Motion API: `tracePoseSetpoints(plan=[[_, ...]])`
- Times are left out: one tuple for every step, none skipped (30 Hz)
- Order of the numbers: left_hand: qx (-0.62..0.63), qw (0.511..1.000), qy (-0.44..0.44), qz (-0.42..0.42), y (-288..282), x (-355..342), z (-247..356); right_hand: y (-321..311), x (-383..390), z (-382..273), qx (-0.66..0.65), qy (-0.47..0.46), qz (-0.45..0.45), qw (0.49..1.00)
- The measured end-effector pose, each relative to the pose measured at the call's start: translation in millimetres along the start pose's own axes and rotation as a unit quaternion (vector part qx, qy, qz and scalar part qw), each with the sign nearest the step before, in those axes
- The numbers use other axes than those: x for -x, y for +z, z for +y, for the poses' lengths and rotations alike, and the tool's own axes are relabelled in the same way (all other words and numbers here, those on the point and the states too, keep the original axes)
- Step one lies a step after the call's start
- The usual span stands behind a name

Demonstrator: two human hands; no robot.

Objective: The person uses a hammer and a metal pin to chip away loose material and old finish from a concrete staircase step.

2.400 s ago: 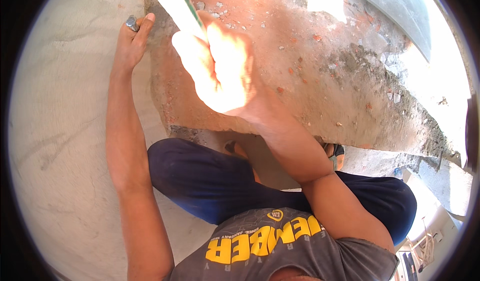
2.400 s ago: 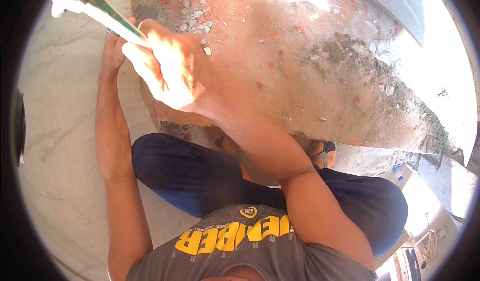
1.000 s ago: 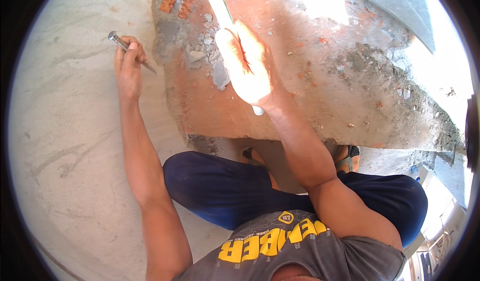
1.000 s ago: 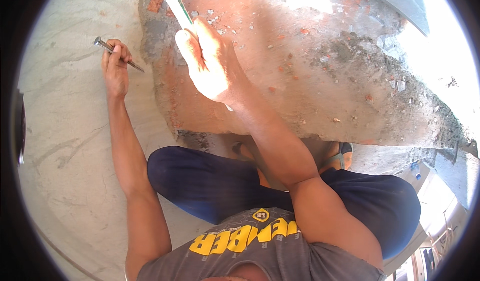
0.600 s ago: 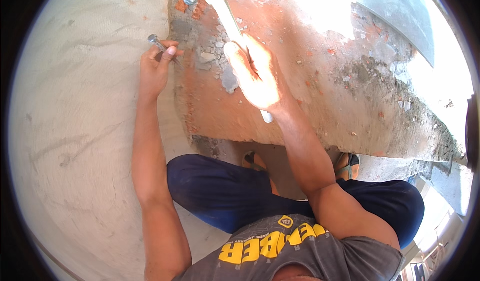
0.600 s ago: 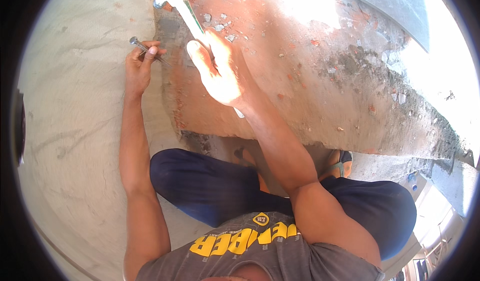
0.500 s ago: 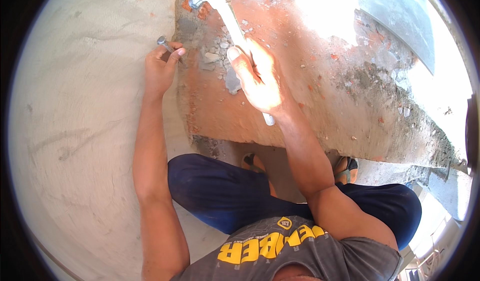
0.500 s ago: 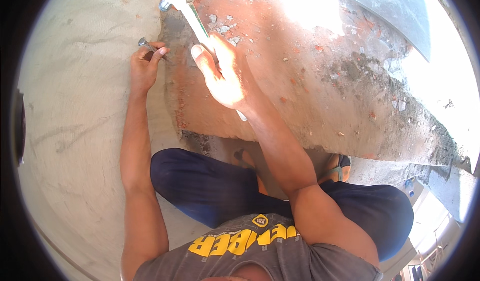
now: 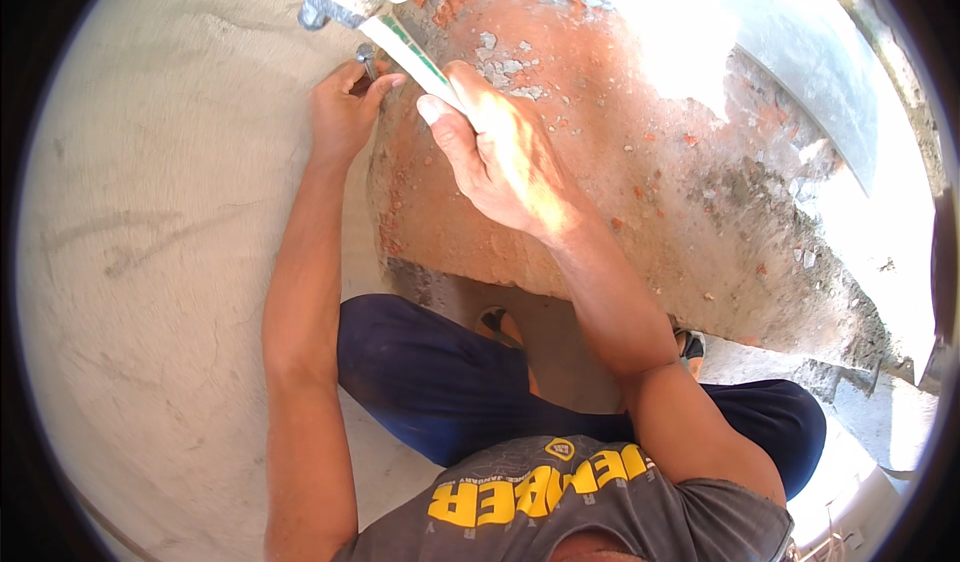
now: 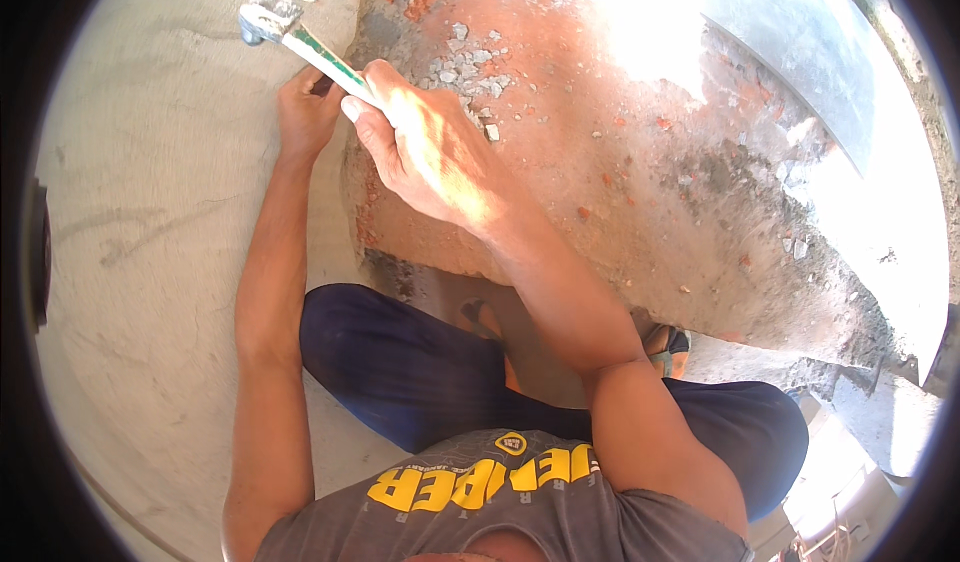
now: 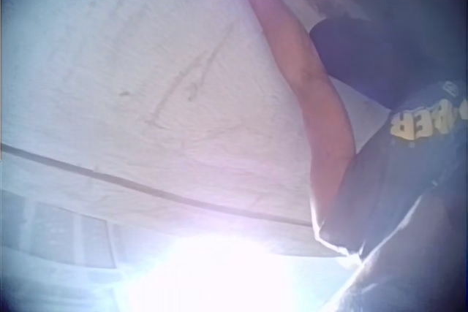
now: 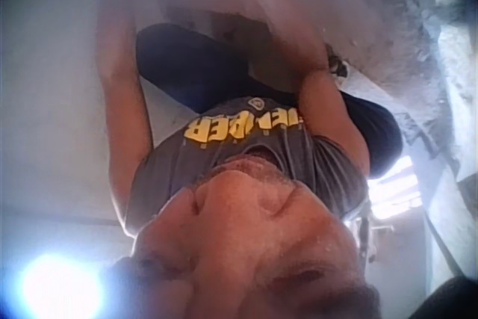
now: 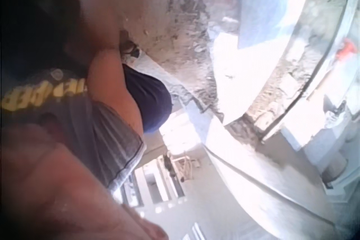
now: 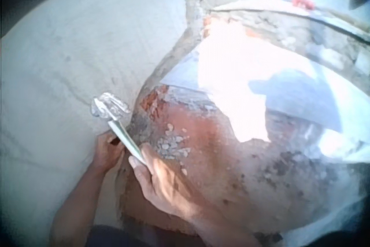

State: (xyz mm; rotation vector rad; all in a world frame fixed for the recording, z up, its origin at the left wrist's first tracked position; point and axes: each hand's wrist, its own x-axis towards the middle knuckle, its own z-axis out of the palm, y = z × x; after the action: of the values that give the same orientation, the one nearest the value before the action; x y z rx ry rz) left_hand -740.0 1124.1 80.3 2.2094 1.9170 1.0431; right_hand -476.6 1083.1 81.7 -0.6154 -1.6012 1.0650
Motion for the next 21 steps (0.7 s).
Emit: tracePoseSetpoints(plan=[[-0.007,1.000,-0.008,-0.005,1,0,-4,1,-4,4,0.029,0.022,-0.022,0.999],[-0.014,1.000,-0.016,-0.010,3,0,-7,3,-7,10,0.057,0.045,-0.044,0.996],[-0.022,0.999,-0.024,-0.015,5,1,-10,3,-7,18,0.118,0.053,-0.062,0.990],[-0.003,0.999,-0.031,-0.013,7,5,-17,1,-4,15,0.119,0.067,-0.080,0.987],[0.011,0.999,-0.039,-0.008,5,8,-22,-2,-1,4,0.115,0.077,-0.099,0.985],[0.025,0.999,-0.046,-0.004,-1,10,-27,-1,1,-6,0.112,0.087,-0.119,0.983],[-0.033,0.997,-0.059,-0.034,-1,6,-27,-4,3,-12,0.085,0.052,-0.079,0.992],[-0.032,0.999,-0.032,-0.023,0,6,-20,-5,7,-16,0.055,0.020,-0.041,0.997],[-0.031,0.999,-0.005,-0.012,3,6,-12,-5,8,-16,0.024,-0.013,-0.002,1.000],[-0.033,0.999,0.024,-0.001,3,5,-4,-3,8,-16,0.018,-0.025,0.019,0.999],[-0.037,0.999,0.009,0.002,5,7,2,0,7,-13,0.012,-0.036,0.040,0.998],[-0.029,1.000,0.000,-0.003,6,7,1,2,6,-9,0.006,-0.048,0.063,0.997],[-0.024,1.000,-0.010,-0.008,4,9,-3,6,4,-2,0.013,0.000,0.040,0.999],[-0.019,1.000,-0.019,-0.013,2,10,-7,6,2,3,0.033,0.047,0.008,0.998],[0.009,0.999,-0.040,-0.016,1,11,-10,5,1,6,0.053,0.093,-0.023,0.994],[-0.001,0.999,-0.044,-0.026,1,10,-8,2,-1,8,0.076,0.139,-0.052,0.986],[-0.011,0.998,-0.048,-0.035,0,10,-6,-4,1,6,0.097,0.110,-0.039,0.988],[-0.021,0.997,-0.052,-0.045,-1,8,-5,-8,1,2,0.087,0.061,-0.007,0.994],[-0.022,0.998,-0.051,-0.041,-3,9,-5,-11,1,-7,0.073,0.017,0.021,0.997],[-0.024,0.998,-0.050,-0.036,-4,7,-5,-13,0,-13,0.059,-0.027,0.049,0.997],[-0.026,0.998,-0.049,-0.032,-4,9,-4,-10,-1,-15,0.059,-0.098,0.094,0.989]])
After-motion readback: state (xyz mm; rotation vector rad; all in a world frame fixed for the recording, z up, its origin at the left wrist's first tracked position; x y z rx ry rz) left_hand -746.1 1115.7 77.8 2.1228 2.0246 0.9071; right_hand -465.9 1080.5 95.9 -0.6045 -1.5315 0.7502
